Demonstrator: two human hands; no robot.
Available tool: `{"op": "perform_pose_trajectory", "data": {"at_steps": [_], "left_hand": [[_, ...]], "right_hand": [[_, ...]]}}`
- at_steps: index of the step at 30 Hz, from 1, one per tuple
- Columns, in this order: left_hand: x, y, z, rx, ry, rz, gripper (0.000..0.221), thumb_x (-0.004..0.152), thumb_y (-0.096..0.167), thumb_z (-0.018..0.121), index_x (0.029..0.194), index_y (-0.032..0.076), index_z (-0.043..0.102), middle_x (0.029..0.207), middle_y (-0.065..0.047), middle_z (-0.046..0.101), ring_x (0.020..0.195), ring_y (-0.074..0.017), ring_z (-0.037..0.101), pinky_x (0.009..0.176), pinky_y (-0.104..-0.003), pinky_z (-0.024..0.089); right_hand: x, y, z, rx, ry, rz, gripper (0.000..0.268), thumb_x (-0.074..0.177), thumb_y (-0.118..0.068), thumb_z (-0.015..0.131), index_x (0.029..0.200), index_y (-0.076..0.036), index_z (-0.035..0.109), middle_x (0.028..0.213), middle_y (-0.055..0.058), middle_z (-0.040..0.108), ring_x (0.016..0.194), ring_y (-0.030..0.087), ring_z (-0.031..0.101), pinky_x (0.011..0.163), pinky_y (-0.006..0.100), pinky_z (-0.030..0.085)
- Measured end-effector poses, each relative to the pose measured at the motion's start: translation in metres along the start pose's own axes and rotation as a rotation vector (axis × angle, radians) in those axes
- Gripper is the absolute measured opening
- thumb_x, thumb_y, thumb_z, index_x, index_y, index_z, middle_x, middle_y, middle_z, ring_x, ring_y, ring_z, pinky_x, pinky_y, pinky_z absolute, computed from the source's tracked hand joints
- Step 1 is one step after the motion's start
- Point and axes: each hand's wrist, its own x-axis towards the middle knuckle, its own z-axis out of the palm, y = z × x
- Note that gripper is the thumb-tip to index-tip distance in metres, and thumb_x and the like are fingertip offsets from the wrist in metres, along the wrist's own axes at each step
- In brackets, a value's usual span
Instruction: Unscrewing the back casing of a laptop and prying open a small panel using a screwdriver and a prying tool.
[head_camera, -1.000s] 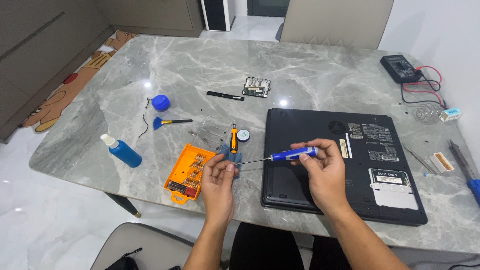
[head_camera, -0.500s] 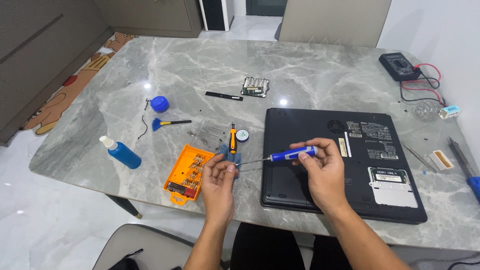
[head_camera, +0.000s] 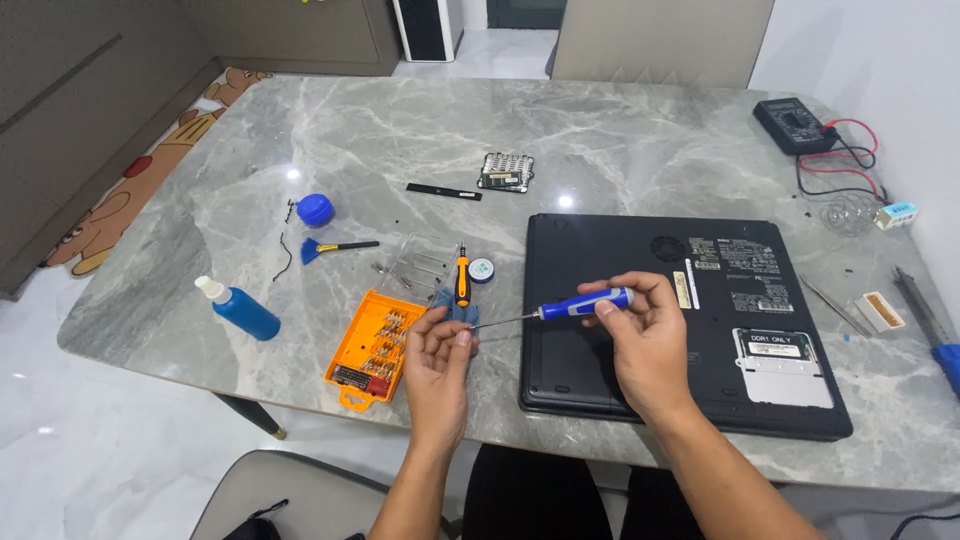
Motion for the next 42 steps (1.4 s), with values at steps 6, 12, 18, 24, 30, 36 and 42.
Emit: {"op": "perform_pose_trajectory", "data": {"at_steps": [6, 12, 18, 24, 30, 36, 42], "left_hand": [[0.001, -0.007, -0.004, 0.010, -0.082, 0.088, 0.038, 0.089, 0.012, 0.059, 0.124, 0.003, 0.048, 0.098, -0.011, 0.062, 0.094, -0.0171, 0.061, 0.085, -0.031, 0.055], [-0.002, -0.007, -0.002, 0.124, -0.079, 0.051, 0.030, 0.087, 0.009, 0.061, 0.116, 0.005, 0.054, 0.098, -0.010, 0.063, 0.090, -0.0158, 0.062, 0.085, -0.028, 0.053], [0.001, -0.029, -0.013, 0.257, -0.126, 0.132, 0.024, 0.088, 0.004, 0.060, 0.111, 0.003, 0.055, 0.094, -0.013, 0.064, 0.089, -0.0166, 0.062, 0.085, -0.026, 0.051], [-0.005, -0.028, -0.005, 0.364, -0.124, 0.135, 0.026, 0.089, 0.001, 0.062, 0.114, 0.001, 0.056, 0.099, -0.013, 0.064, 0.093, -0.0143, 0.061, 0.088, -0.023, 0.048], [-0.014, 0.007, 0.023, 0.854, -0.629, 0.476, 0.055, 0.065, 0.033, 0.074, 0.114, 0.011, 0.061, 0.130, -0.008, 0.059, 0.121, -0.0251, 0.052, 0.102, -0.040, 0.034], [-0.019, 0.002, 0.033, 1.064, -0.683, 0.461, 0.071, 0.058, 0.045, 0.078, 0.123, 0.020, 0.060, 0.149, -0.004, 0.042, 0.133, -0.0321, 0.034, 0.107, -0.052, 0.029], [-0.019, 0.000, 0.034, 1.105, -0.662, 0.436, 0.066, 0.059, 0.043, 0.076, 0.120, 0.021, 0.062, 0.149, -0.003, 0.043, 0.132, -0.0313, 0.035, 0.106, -0.050, 0.030]], "right_hand": [[0.006, 0.013, -0.014, 0.163, 0.055, -0.028, 0.019, 0.088, 0.003, 0.054, 0.104, -0.005, 0.047, 0.099, 0.023, 0.066, 0.090, 0.026, 0.065, 0.071, 0.030, 0.056], [0.019, -0.006, -0.076, 0.196, 0.233, -0.161, 0.024, 0.090, -0.006, 0.056, 0.112, -0.010, 0.048, 0.100, 0.019, 0.065, 0.088, 0.021, 0.063, 0.071, 0.024, 0.050], [0.022, -0.058, -0.171, -0.044, 0.446, -0.316, 0.031, 0.092, -0.011, 0.057, 0.123, -0.010, 0.052, 0.092, 0.012, 0.064, 0.083, 0.012, 0.066, 0.059, 0.013, 0.041], [0.009, -0.107, -0.224, -0.657, 0.344, -0.452, 0.033, 0.100, 0.001, 0.051, 0.133, 0.007, 0.048, 0.098, 0.023, 0.060, 0.096, 0.026, 0.063, 0.075, 0.028, 0.050], [-0.001, -0.112, -0.239, -0.712, 0.159, -0.416, 0.035, 0.094, 0.002, 0.059, 0.127, 0.009, 0.049, 0.108, 0.022, 0.057, 0.097, 0.029, 0.065, 0.080, 0.033, 0.057], [-0.010, -0.115, -0.230, -0.816, 0.066, -0.461, 0.032, 0.091, -0.003, 0.061, 0.120, 0.008, 0.054, 0.097, 0.020, 0.065, 0.092, 0.025, 0.066, 0.076, 0.027, 0.049], [-0.010, -0.115, -0.226, -0.820, 0.066, -0.463, 0.032, 0.088, -0.002, 0.064, 0.119, 0.005, 0.057, 0.098, 0.016, 0.068, 0.091, 0.021, 0.068, 0.071, 0.024, 0.049]]}}
